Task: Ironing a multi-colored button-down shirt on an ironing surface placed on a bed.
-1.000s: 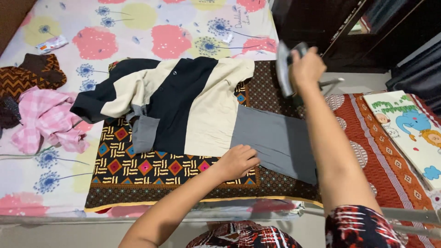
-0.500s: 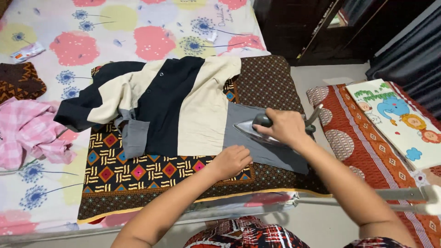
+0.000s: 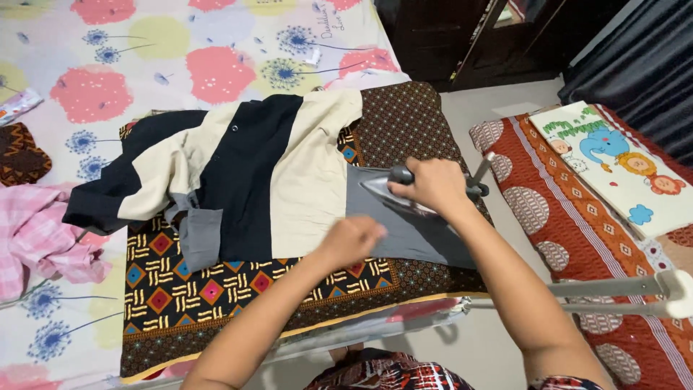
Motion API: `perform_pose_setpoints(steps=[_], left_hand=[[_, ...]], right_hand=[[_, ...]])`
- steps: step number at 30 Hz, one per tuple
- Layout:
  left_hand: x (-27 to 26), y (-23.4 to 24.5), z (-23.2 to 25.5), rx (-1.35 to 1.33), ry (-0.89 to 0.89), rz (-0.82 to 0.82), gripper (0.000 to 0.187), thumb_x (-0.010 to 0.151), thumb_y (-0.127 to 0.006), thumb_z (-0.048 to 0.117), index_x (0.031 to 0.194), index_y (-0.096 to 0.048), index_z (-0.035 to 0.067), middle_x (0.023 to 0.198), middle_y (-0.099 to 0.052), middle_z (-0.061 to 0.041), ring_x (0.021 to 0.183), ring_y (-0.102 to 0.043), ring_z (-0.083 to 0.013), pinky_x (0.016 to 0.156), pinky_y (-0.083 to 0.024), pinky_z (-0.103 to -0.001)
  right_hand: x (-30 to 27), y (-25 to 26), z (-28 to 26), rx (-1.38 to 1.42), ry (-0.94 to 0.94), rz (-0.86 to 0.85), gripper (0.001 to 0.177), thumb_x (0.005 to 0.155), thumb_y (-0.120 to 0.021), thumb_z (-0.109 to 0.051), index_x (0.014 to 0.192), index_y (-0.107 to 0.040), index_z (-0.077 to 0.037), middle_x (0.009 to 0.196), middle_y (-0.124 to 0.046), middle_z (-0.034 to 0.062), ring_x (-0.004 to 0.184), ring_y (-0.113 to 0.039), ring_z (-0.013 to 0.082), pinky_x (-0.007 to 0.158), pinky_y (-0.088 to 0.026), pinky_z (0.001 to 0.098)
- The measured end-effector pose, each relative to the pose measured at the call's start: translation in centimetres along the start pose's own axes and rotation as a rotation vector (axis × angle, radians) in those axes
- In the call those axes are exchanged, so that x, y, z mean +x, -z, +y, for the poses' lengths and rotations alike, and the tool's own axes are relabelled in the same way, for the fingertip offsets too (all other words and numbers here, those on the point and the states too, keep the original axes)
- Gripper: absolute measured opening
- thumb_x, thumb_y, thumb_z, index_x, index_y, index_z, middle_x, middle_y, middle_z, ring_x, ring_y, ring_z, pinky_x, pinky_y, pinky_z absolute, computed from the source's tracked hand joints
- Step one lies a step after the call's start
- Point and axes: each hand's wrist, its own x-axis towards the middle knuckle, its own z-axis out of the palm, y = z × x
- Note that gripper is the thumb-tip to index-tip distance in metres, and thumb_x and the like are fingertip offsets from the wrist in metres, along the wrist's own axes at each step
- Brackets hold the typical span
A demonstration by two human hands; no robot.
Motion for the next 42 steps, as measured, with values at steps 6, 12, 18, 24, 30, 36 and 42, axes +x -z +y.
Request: perform_pose_setpoints(steps=[6, 12, 18, 24, 30, 36, 42], left_hand=[[0.2, 4.1, -2.1, 0.406, 0.236, 0.286, 0.037, 0.094, -0.058, 0.023, 0.129, -0.064, 0.011, 0.128, -0.063, -0.011, 0.125, -0.054, -0.0286, 0.104, -0.038, -0.055], [-0.4, 2.8, -3.3, 0.565, 0.325, 0.151, 0.058, 0.096, -0.048, 0.042, 0.151, -0.045, 0.025, 0.160, -0.034, -0.015, 0.150, -0.022, -0.0371, 0.114, -0.010, -0.068], [-1.7, 1.7, -4.0, 0.675, 0.392, 0.134, 0.061, 0.102, -0.042, 0.039, 0.159, -0.039, 0.015, 0.168, -0.025, -0.013, 0.155, -0.014, -0.0362, 0.119, -0.004, -0.068], [-4.0, 6.2, 0.2, 0.344, 0.013, -0.065, 0.036, 0.090, -0.068, 0.041, 0.099, -0.063, 0.007, 0.117, -0.058, -0.016, 0.118, -0.052, -0.0317, 0.106, -0.037, -0.051], [-6.1, 5.2, -0.2, 0.362, -0.273, 0.053, 0.014, 0.093, -0.070, 0.021, 0.095, -0.063, 0.009, 0.090, -0.058, -0.005, 0.088, -0.057, -0.0238, 0.081, -0.044, -0.037], [-6.7, 5.9, 0.5, 0.483, -0.316, 0.040, 0.017, 0.089, -0.071, 0.022, 0.097, -0.064, 0.009, 0.089, -0.058, -0.003, 0.088, -0.058, -0.0221, 0.079, -0.046, -0.036], [-7.5, 5.9, 0.7, 0.424, -0.256, 0.111, 0.023, 0.086, -0.075, 0.021, 0.101, -0.066, 0.006, 0.089, -0.057, -0.007, 0.086, -0.058, -0.0244, 0.078, -0.048, -0.038]], right_hand=[[-6.1, 1.7, 0.2, 0.095, 0.088, -0.187, 0.061, 0.075, -0.067, -0.073, 0.077, -0.074, -0.012, 0.060, -0.069, 0.0151, 0.059, -0.071, 0.0328, 0.056, -0.057, 0.0461], [-9.8, 2.2, 0.0, 0.116, 0.189, -0.182, 0.063, 0.069, -0.069, -0.075, 0.081, -0.077, -0.014, 0.059, -0.069, 0.0153, 0.053, -0.070, 0.0339, 0.052, -0.056, 0.0454], [-4.6, 0.1, 2.1, -0.001, -0.069, -0.039, 0.062, 0.081, -0.064, -0.074, 0.093, -0.077, -0.015, 0.055, -0.066, 0.0082, 0.049, -0.068, 0.0259, 0.045, -0.053, 0.0418], [-1.0, -0.6, 3.8, -0.003, -0.087, 0.002, 0.062, 0.080, -0.066, -0.074, 0.086, -0.077, -0.014, 0.061, -0.068, 0.0089, 0.057, -0.068, 0.0250, 0.051, -0.053, 0.0408], [-2.3, 0.0, 1.1, 0.099, 0.058, -0.438, 0.059, 0.078, -0.059, -0.076, 0.104, -0.076, -0.025, 0.060, -0.071, 0.0073, 0.054, -0.072, 0.0255, 0.051, -0.057, 0.0418], [-4.3, 0.9, -2.9, 0.100, 0.169, -0.132, 0.061, 0.073, -0.071, -0.073, 0.080, -0.076, -0.013, 0.056, -0.067, 0.0138, 0.055, -0.069, 0.0338, 0.052, -0.054, 0.0455], [-4.1, 1.1, -3.5, 0.114, 0.086, -0.105, 0.061, 0.075, -0.072, -0.071, 0.076, -0.074, -0.010, 0.057, -0.066, 0.0158, 0.058, -0.069, 0.0365, 0.053, -0.054, 0.0482]])
